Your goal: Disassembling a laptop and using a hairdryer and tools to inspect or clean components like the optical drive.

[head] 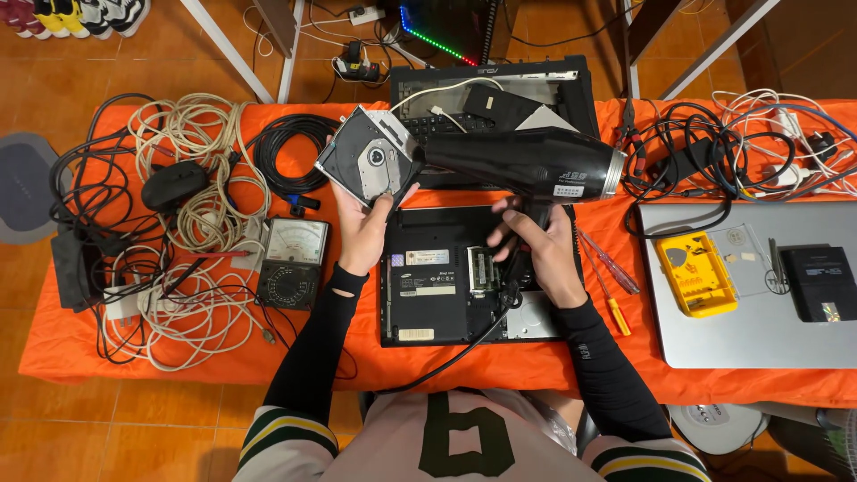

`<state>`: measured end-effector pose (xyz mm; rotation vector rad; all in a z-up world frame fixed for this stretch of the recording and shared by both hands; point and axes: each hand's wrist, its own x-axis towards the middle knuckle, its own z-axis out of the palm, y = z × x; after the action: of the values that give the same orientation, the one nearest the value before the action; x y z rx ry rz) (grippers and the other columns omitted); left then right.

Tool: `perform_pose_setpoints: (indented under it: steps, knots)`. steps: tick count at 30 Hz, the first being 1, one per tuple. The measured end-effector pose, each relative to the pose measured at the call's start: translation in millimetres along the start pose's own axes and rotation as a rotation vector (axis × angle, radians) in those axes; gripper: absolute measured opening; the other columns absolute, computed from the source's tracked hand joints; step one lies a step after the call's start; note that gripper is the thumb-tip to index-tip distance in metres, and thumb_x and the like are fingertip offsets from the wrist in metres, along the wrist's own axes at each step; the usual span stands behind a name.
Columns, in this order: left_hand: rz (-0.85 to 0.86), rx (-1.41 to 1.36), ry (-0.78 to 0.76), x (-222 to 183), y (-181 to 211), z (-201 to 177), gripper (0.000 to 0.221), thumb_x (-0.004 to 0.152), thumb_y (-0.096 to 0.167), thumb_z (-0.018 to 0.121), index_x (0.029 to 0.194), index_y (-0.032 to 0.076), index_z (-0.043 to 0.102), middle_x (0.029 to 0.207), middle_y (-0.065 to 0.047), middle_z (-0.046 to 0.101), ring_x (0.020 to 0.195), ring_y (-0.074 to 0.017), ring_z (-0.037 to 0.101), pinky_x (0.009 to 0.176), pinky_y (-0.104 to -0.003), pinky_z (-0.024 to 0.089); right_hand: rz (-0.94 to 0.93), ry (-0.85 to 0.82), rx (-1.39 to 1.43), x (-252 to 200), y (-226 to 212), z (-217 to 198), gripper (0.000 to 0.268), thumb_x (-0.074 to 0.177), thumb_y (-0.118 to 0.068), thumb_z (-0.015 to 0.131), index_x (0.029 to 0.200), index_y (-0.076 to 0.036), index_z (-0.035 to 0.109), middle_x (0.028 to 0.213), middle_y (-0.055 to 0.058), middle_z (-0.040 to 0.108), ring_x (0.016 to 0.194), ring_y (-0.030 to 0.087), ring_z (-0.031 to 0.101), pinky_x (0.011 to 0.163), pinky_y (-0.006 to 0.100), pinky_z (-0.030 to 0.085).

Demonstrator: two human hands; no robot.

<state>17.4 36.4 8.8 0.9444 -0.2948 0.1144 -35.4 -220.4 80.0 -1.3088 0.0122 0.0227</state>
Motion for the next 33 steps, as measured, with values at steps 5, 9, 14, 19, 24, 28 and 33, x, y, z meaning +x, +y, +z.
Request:
perform_pose_setpoints:
  steps: [5,9,14,19,24,28,33]
  knots:
    - [-0.028,0.079,0.015,3,8,5,0.092,0.099,-0.018,0.045,0.164,0.022,-0.006,0.160,-0.014,0.034,0.142,-0.0284,0.049,0.109,-0.057,0.050,0.023,-0.032,0.013,0,14,-9,0.013,0.097,-0.008,0.061,0.102,0.002,0.054,0.074,0.008,0.063,0.049,0.018,0.061,0.048,0.029,0.049]
    - [0.004,0.232,0.017,0,-10,-10,0.088,0.099,-0.014,0.051,0.164,0.012,-0.002,0.157,-0.017,0.041,0.140,-0.0253,0.050,0.114,-0.047,0.047,0.007,-0.045,0.047,0,13,-10,0.015,0.096,-0.008,0.062,0.104,0.000,0.053,0.065,0.006,0.057,0.046,0.018,0.059,0.045,0.030,0.051]
    - [0.103,0.434,0.060,1,-9,-11,0.078,0.103,-0.007,0.058,0.164,0.002,0.011,0.154,-0.017,0.046,0.140,-0.0199,0.050,0.120,-0.034,0.041,-0.003,-0.047,0.012,-2,10,-7,0.014,0.096,-0.008,0.062,0.104,0.001,0.054,0.062,0.006,0.056,0.044,0.018,0.058,0.045,0.030,0.050]
    - [0.136,0.438,0.120,1,-13,-16,0.079,0.105,-0.004,0.060,0.164,0.003,0.008,0.153,-0.017,0.047,0.138,-0.0199,0.051,0.118,-0.034,0.042,-0.006,-0.047,-0.028,-4,14,-10,0.014,0.097,-0.008,0.062,0.103,0.002,0.055,0.063,0.006,0.056,0.045,0.017,0.058,0.044,0.030,0.049]
    - [0.005,0.238,0.094,6,10,7,0.083,0.103,-0.006,0.056,0.163,0.015,0.002,0.156,-0.014,0.040,0.140,-0.0246,0.049,0.110,-0.047,0.048,0.008,-0.045,-0.033,-7,11,-6,0.013,0.097,-0.007,0.062,0.102,0.002,0.054,0.062,0.006,0.056,0.045,0.017,0.058,0.043,0.030,0.050]
    - [-0.139,-0.031,-0.016,3,9,6,0.089,0.102,-0.009,0.050,0.162,0.027,-0.004,0.159,-0.013,0.033,0.140,-0.0291,0.050,0.104,-0.058,0.053,0.009,-0.049,-0.041,-8,11,-5,0.013,0.096,-0.006,0.062,0.103,0.002,0.054,0.061,0.006,0.056,0.044,0.017,0.057,0.043,0.030,0.050]
    - [-0.122,-0.075,-0.021,1,-1,-7,0.077,0.104,-0.012,0.050,0.163,0.019,0.009,0.158,-0.015,0.039,0.138,-0.0303,0.054,0.109,-0.059,0.051,0.020,-0.038,-0.030,-6,11,-4,0.015,0.095,-0.005,0.062,0.105,0.002,0.053,0.062,0.006,0.056,0.044,0.017,0.057,0.043,0.030,0.050]
